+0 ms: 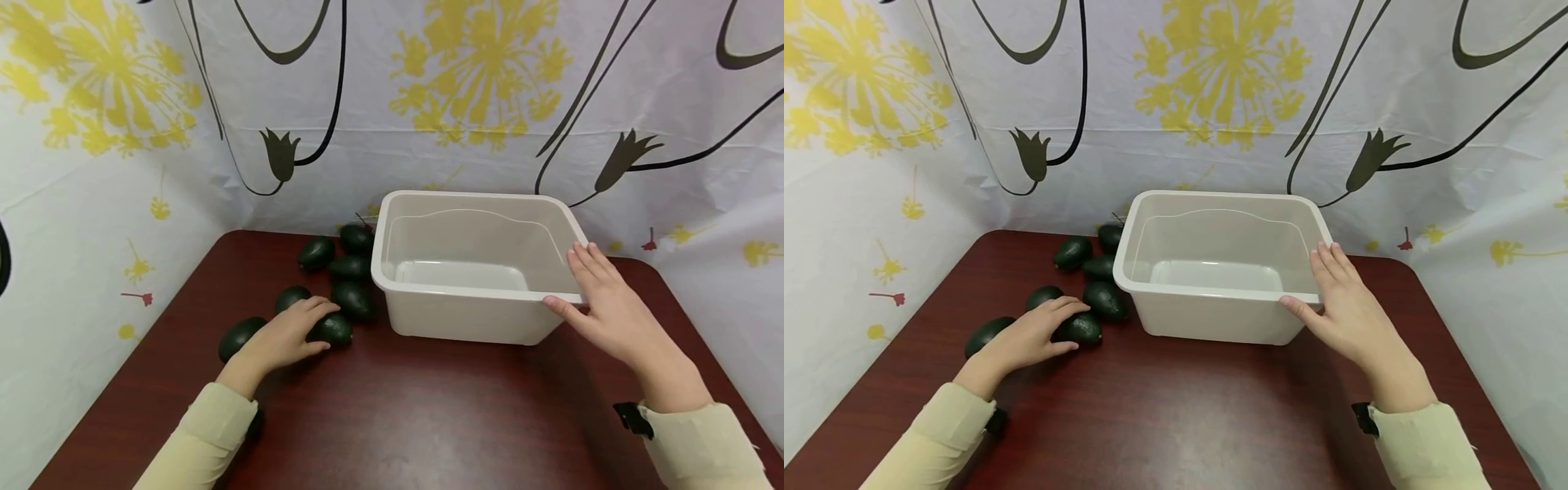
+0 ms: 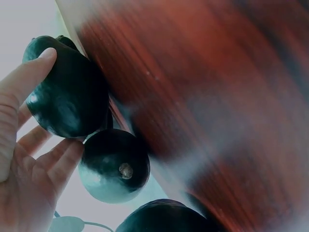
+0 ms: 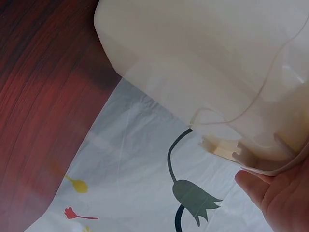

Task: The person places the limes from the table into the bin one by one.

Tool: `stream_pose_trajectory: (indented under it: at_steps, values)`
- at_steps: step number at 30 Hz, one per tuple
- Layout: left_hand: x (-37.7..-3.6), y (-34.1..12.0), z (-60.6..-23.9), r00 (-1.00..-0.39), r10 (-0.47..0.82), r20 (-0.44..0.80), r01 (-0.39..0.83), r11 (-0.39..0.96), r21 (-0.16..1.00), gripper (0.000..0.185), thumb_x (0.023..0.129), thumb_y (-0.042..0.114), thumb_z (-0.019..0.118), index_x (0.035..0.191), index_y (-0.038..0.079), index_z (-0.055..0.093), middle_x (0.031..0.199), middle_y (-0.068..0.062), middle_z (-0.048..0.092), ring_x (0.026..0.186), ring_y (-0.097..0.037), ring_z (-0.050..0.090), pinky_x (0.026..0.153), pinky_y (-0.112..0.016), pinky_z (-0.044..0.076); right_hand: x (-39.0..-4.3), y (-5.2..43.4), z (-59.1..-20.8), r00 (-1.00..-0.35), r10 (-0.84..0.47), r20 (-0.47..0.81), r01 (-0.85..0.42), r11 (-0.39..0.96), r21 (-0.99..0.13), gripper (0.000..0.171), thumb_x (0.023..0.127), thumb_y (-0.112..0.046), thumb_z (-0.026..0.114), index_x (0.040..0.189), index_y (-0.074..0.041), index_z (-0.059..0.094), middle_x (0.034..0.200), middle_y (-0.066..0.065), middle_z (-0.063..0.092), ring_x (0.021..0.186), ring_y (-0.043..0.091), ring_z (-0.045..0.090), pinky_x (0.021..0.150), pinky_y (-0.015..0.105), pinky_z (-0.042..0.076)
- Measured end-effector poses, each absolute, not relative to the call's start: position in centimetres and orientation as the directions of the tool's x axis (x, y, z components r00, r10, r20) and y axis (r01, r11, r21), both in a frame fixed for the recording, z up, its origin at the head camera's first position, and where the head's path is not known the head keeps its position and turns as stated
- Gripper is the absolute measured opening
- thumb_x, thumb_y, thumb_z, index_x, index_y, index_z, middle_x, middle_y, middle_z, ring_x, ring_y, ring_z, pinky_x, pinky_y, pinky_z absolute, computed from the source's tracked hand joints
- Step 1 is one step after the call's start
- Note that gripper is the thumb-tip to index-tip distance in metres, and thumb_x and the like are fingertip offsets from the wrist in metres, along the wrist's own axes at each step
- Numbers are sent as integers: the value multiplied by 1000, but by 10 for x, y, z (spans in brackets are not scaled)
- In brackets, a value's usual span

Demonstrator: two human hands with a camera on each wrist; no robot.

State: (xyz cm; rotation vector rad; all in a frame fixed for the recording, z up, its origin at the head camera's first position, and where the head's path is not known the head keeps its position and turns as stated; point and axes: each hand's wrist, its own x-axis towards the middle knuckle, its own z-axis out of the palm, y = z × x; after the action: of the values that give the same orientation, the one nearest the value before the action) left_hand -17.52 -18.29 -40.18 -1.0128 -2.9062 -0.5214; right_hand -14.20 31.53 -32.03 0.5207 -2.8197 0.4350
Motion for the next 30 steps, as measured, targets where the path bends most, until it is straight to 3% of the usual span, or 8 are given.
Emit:
stream_pose_trajectory:
  at_steps: [30]
  values:
    - [-172,-183,-394,-785,604,136,613,725,315,59,84,26,80,136,9,57,133,-11,58,120,-27,59,98,-45,51,-142,312,-322,-907,-285,311,-366,898,-244,84,94,-45,64,151,6,32,159,27,29,155,35,10,127,40,5]
